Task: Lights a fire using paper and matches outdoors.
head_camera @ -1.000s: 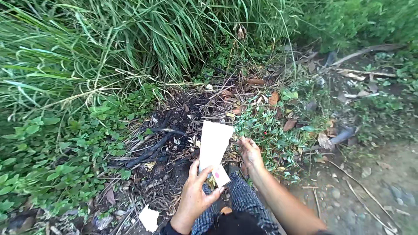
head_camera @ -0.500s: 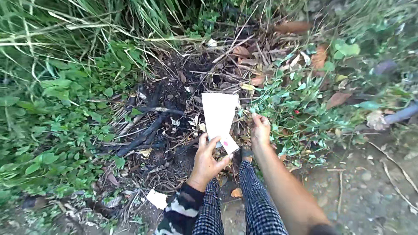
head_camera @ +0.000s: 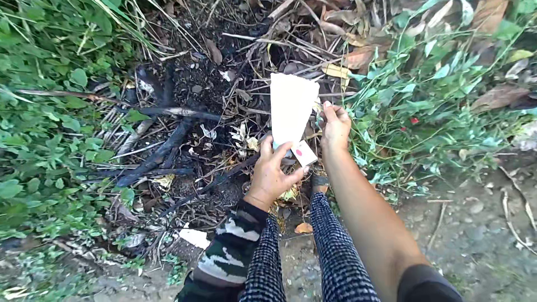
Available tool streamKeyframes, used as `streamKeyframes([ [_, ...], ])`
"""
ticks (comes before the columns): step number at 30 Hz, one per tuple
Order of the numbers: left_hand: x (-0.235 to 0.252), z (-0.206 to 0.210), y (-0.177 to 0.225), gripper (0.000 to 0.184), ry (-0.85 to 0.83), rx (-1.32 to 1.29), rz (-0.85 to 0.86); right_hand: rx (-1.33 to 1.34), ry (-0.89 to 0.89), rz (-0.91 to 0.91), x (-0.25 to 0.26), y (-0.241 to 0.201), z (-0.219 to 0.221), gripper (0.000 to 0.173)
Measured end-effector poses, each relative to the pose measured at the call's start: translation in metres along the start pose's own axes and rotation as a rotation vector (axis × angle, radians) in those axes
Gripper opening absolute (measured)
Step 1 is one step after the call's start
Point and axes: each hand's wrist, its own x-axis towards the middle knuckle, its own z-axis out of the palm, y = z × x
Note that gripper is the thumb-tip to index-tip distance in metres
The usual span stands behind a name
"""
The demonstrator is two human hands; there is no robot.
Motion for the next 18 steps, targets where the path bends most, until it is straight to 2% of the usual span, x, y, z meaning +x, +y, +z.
streamKeyframes([
  [9, 0.037, 0.018, -0.021, 0.061, -0.023, 0.062, 0.027, -0.022, 0.047, -0.005, 0.037, 0.014, 0.015, 0.010],
  [18, 0.058, 0.030, -0.029, 0.059, -0.073, 0.133, 0.025, -0.118, 0.089, -0.054, 0.066, 0.027, 0.010, 0.015],
])
